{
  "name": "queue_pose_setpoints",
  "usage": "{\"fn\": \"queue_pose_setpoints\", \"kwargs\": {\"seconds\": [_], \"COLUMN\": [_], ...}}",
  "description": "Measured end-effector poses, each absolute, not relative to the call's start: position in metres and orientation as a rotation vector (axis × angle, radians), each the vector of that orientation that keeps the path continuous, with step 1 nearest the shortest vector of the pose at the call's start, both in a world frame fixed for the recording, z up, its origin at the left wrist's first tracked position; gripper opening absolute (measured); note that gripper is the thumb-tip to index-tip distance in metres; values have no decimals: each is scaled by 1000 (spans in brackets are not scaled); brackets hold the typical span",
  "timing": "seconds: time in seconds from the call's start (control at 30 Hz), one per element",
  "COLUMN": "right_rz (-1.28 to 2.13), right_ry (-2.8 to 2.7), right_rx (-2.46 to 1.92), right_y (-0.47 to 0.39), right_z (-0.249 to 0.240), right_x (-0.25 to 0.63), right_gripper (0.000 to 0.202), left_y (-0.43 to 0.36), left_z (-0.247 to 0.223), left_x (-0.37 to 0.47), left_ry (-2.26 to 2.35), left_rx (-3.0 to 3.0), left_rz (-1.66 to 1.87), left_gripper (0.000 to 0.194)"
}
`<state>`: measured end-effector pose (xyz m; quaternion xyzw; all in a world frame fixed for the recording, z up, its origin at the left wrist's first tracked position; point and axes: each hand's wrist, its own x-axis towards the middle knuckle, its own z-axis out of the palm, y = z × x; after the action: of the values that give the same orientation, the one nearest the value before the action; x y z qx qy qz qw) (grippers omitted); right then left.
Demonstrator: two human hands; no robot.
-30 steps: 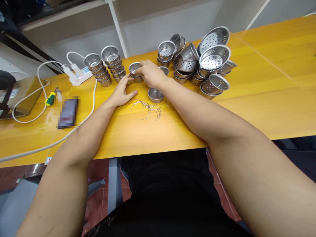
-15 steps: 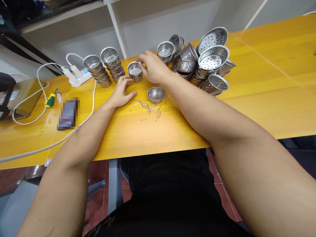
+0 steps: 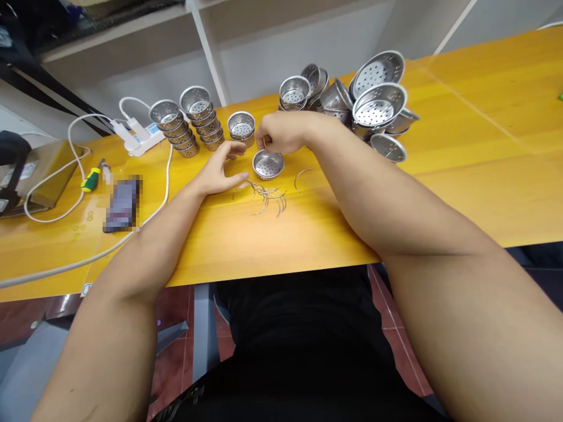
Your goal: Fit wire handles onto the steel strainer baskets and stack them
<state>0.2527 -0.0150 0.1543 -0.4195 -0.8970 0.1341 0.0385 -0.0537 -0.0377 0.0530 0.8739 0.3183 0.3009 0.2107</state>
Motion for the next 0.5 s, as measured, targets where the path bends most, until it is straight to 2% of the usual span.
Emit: {"fn": "queue_pose_setpoints", "kwargs": {"seconds": [0.1,0.17,0.27,0.4,0.5], "right_rz": [384,393,390,451,517], "right_ry": [-2642,-2549,-2358,-2213,-2292], "right_rx": [-1164,-1123,-1133,-1113,-1077], "right_y": [-24,-32,-44,-52,-51], "right_z": [159,161,161,156,149], "right_x": [240,231,220,215,212], "right_gripper": [13,23,34,31,26], "left_y": [-34,-27,-20,-22,-25], "left_z": [45,37,31,39,45], "left_x": [-47,-44,-42,-43,-44], "left_ry": [818,807,903,1091,1105], "left_rx": [2372,2363,2350,2355,2419], "left_rz": [786,831,937,1044,1094], "left_gripper": [122,131,125,103,98]}}
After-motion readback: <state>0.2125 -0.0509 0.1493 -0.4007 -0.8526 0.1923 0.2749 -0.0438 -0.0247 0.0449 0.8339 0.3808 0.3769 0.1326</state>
